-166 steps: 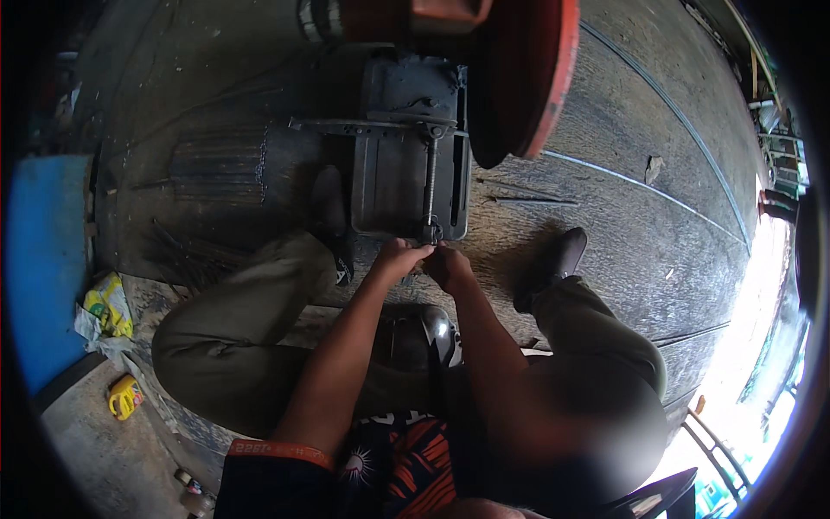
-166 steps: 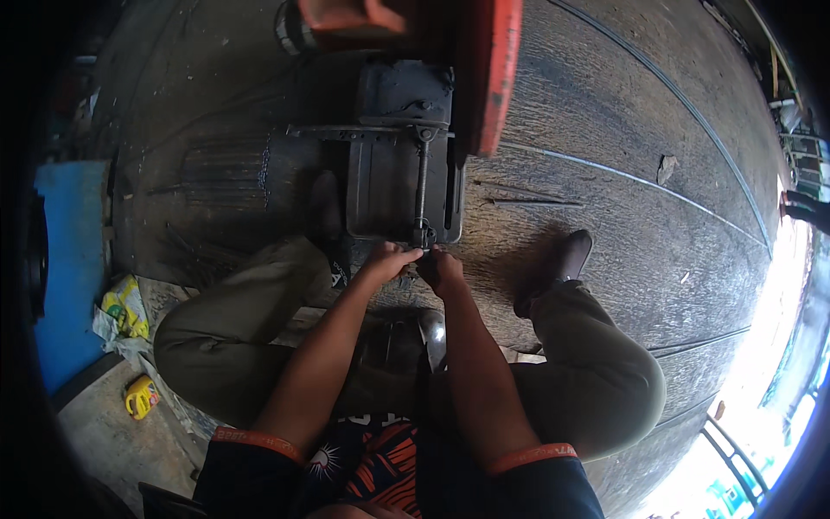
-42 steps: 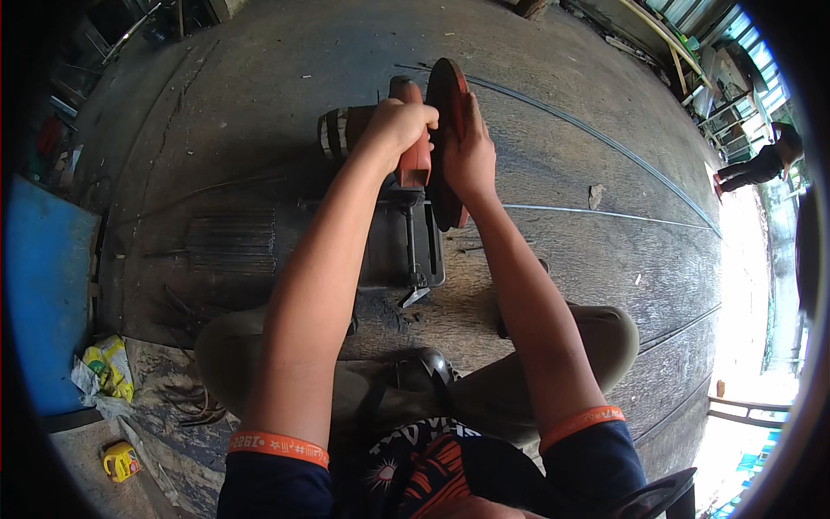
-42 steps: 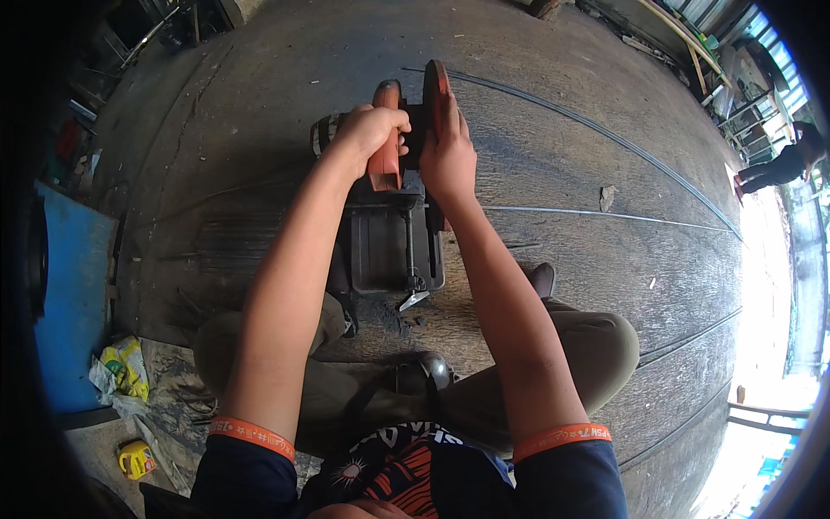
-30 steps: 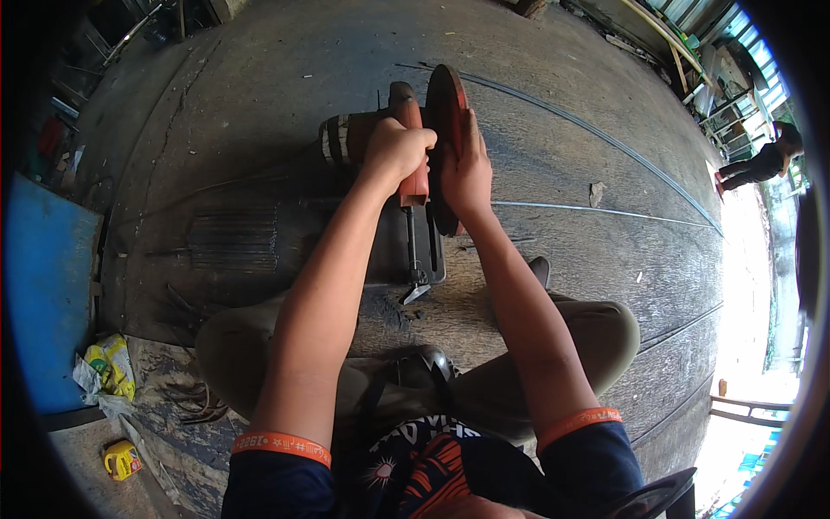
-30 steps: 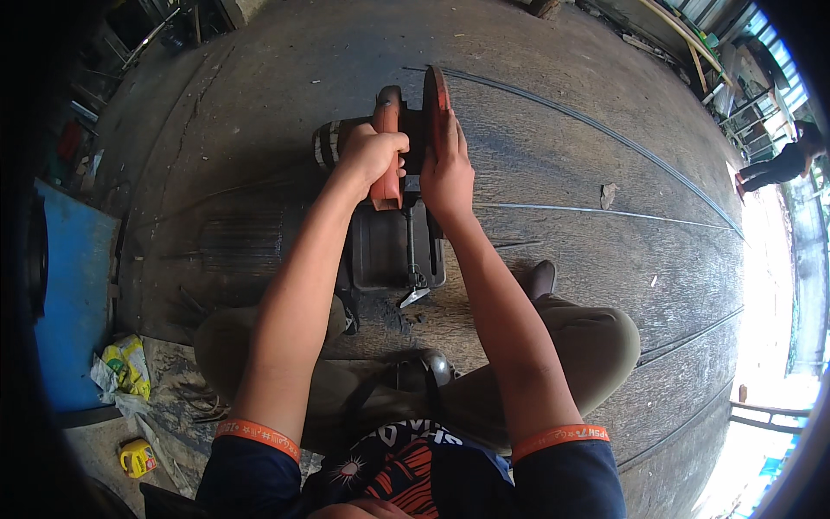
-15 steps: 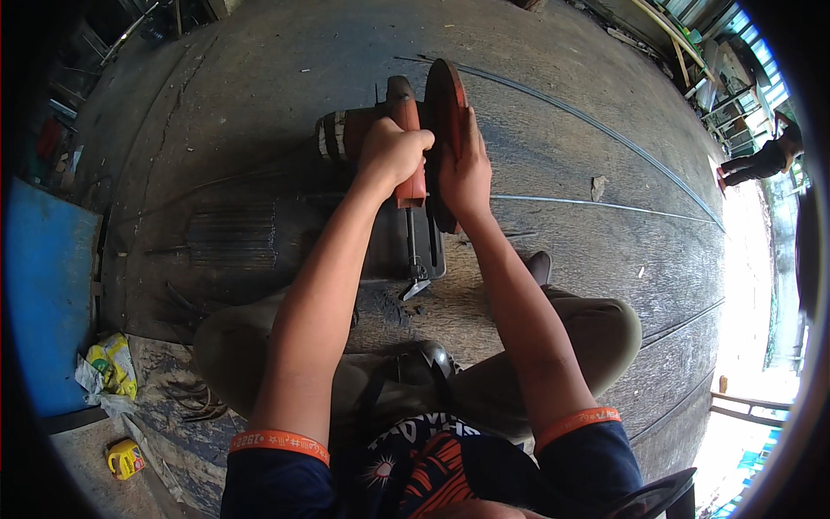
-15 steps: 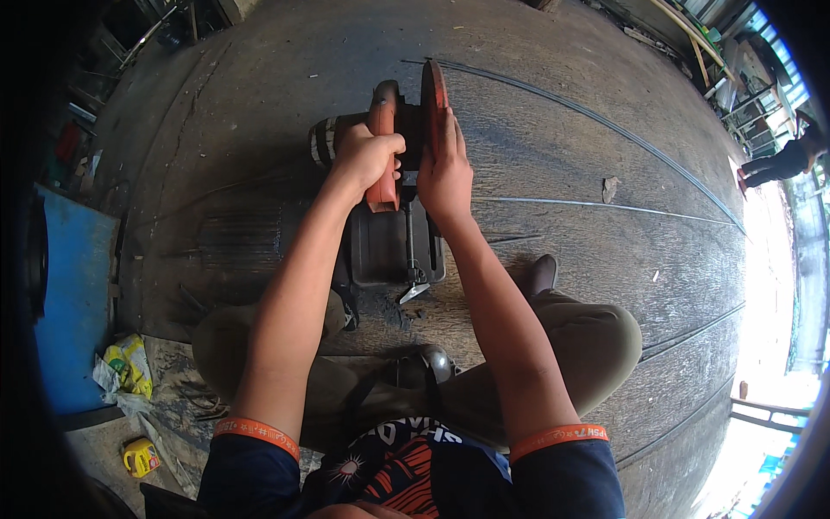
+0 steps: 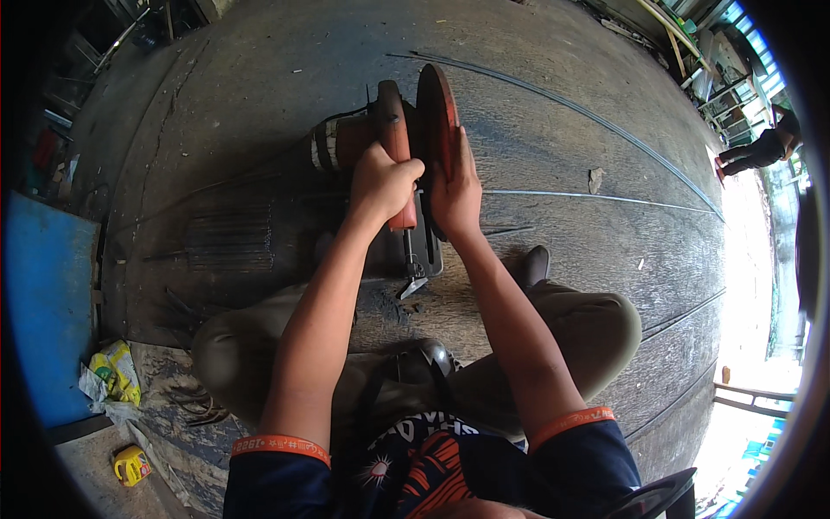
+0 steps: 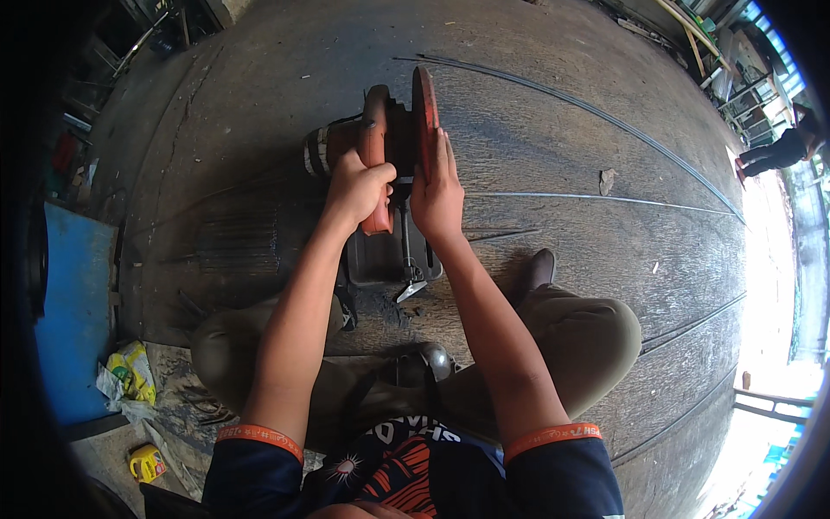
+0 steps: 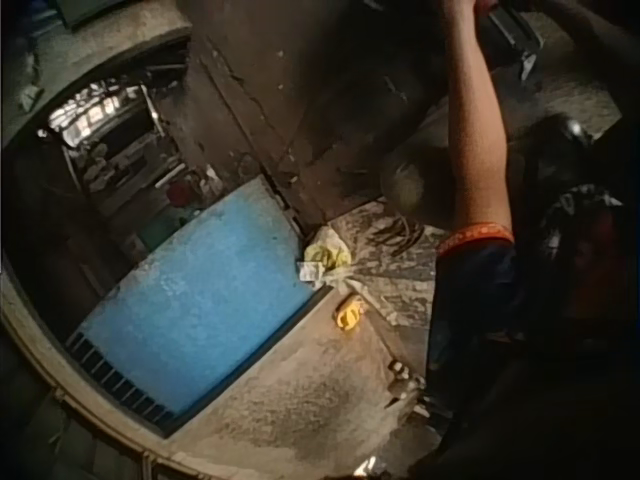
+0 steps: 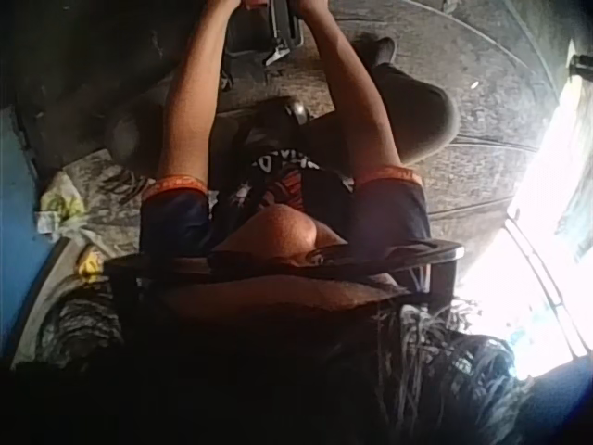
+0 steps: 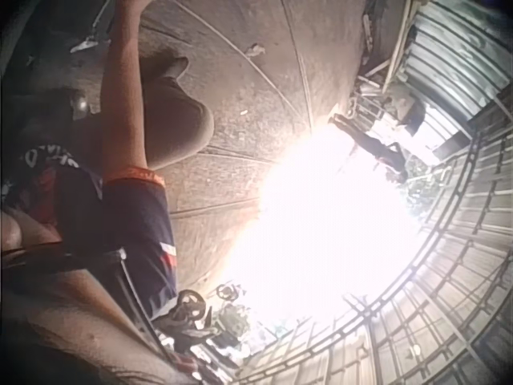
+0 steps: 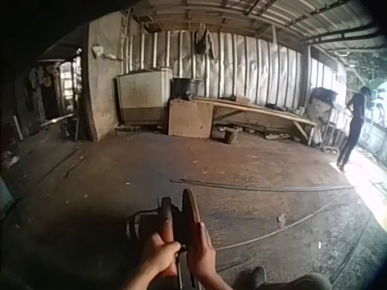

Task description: Cutting several thin metal rods using a chop saw.

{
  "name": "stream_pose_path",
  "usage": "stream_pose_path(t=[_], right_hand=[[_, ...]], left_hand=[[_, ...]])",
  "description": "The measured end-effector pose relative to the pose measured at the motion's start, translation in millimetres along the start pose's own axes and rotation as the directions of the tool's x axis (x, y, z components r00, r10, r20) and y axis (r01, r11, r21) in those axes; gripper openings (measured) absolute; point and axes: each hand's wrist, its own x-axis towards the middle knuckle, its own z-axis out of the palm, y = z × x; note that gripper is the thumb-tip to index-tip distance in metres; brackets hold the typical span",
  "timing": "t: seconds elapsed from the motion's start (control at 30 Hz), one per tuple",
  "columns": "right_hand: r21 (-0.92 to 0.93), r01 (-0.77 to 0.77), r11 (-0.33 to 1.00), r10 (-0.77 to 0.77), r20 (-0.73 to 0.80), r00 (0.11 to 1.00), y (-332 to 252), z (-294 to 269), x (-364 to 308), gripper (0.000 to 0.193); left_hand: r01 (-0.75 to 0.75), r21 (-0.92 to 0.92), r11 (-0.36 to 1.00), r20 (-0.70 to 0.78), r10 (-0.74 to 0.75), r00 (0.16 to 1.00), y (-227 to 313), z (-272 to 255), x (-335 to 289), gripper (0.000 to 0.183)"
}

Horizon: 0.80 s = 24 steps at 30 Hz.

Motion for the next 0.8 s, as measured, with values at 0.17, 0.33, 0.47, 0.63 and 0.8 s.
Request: stream_pose_path(t=[0.17, 0.33, 0.47, 0.63, 0.8], right_hand=[[-0.001, 0.022, 1.0, -0.022, -0.01, 1.0, 4, 1, -7, 0.06], [0.011, 0.009, 1.0, -0.008, -0.022, 1.0, 5, 1, -14, 0.059], [0.004, 0.015, 1.0, -0.015, -0.028, 1.0, 9, 1, -18, 0.059], [0.023, 0.001, 1.0, 0.0, -0.024, 1.0, 10, 0, -24, 0.059], [0.026, 0.016, 1.0, -0.015, -0.034, 0.999, 10, 1, -27, 0.059]], left_hand=[[0.023, 0.012, 1.0, 0.056, -0.024, 0.998, 5, 0, -11, 0.015], [0.029, -0.014, 0.999, 0.041, -0.028, 0.999, 1, 2, -17, 0.019], [0.016, 0.004, 1.0, 0.034, -0.016, 0.999, -5, 4, -19, 0.024], [0.027, -0.036, 0.999, 0.045, -0.026, 0.999, -7, 5, -25, 0.032], [-0.004, -0.043, 0.999, 0.01, 0.004, 1.0, -15, 6, -26, 0.029]])
